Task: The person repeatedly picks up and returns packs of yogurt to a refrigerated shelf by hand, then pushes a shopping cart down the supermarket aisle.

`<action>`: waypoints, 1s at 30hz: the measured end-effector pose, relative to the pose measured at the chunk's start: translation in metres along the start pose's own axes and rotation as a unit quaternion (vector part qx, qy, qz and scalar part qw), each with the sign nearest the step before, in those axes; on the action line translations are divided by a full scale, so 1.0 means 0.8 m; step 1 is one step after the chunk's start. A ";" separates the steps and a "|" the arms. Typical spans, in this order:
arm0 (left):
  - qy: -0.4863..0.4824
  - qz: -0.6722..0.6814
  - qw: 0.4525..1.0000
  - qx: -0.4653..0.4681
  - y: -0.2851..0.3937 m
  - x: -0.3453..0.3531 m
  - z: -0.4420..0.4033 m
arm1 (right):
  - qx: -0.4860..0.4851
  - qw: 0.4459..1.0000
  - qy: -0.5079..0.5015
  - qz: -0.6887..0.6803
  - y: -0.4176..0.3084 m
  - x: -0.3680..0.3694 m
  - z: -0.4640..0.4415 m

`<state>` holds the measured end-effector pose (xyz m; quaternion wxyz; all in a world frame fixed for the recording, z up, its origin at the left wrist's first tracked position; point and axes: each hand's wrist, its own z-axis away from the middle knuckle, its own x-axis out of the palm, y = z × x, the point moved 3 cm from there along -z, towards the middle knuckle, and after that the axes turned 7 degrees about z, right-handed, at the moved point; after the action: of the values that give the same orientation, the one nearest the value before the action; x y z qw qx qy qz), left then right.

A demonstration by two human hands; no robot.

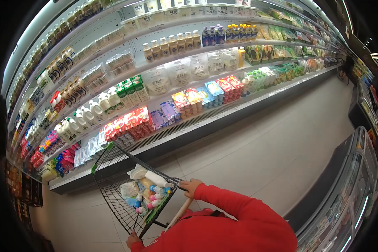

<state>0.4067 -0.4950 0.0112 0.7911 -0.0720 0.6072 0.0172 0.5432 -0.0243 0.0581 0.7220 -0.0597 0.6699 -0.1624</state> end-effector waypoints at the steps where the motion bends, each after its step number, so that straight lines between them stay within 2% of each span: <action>1: -0.016 -0.007 1.000 0.001 0.002 -0.001 0.005 | 0.016 1.000 0.005 0.000 0.000 0.000 0.023; 2: -0.018 -0.008 1.000 0.008 0.006 -0.006 0.014 | 0.032 0.999 0.011 -0.001 -0.002 0.004 0.044; 3: -0.173 0.009 0.985 0.004 -0.002 -0.012 0.011 | 0.038 0.999 0.028 -0.014 -0.008 0.009 0.064; 4: -0.152 0.011 0.988 0.026 -0.003 -0.044 0.016 | 0.049 0.998 0.034 -0.027 -0.012 -0.014 0.079; 6: -0.119 0.037 0.989 0.076 0.018 -0.029 0.020 | 0.080 0.996 0.049 0.003 -0.008 0.003 0.120; 8: -0.124 0.042 0.987 0.096 0.023 -0.038 0.026 | 0.103 0.994 0.023 0.042 -0.018 0.009 0.156; 9: -0.171 0.054 0.979 0.096 0.029 -0.041 0.026 | 0.123 0.991 0.028 0.051 -0.023 0.010 0.173; 11: -0.014 0.004 0.986 0.168 0.044 -0.061 0.037 | 0.155 0.986 0.018 0.064 -0.043 -0.009 0.203; 15: -0.006 0.034 0.975 0.220 0.061 -0.048 0.030 | 0.211 0.975 -0.004 0.071 -0.070 -0.003 0.269; 23: -0.069 0.059 0.946 0.313 0.132 -0.066 0.079 | 0.252 0.946 0.129 0.158 -0.081 0.001 0.383; 26: -0.080 0.070 0.930 0.352 0.166 -0.062 0.093 | 0.313 0.934 0.074 0.154 -0.083 -0.012 0.410; 28: -0.002 0.130 0.860 0.494 0.192 -0.031 0.099 | 0.342 0.926 0.060 0.149 -0.086 -0.008 0.428; 30: -0.121 0.169 0.843 0.497 0.226 -0.026 0.136 | 0.358 0.919 0.080 0.147 -0.084 0.003 0.441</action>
<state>0.4845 -0.3001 0.0420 0.7729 0.4371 0.4366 -0.1448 0.8809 -0.1347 0.1096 0.6552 0.3150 0.6236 -0.2873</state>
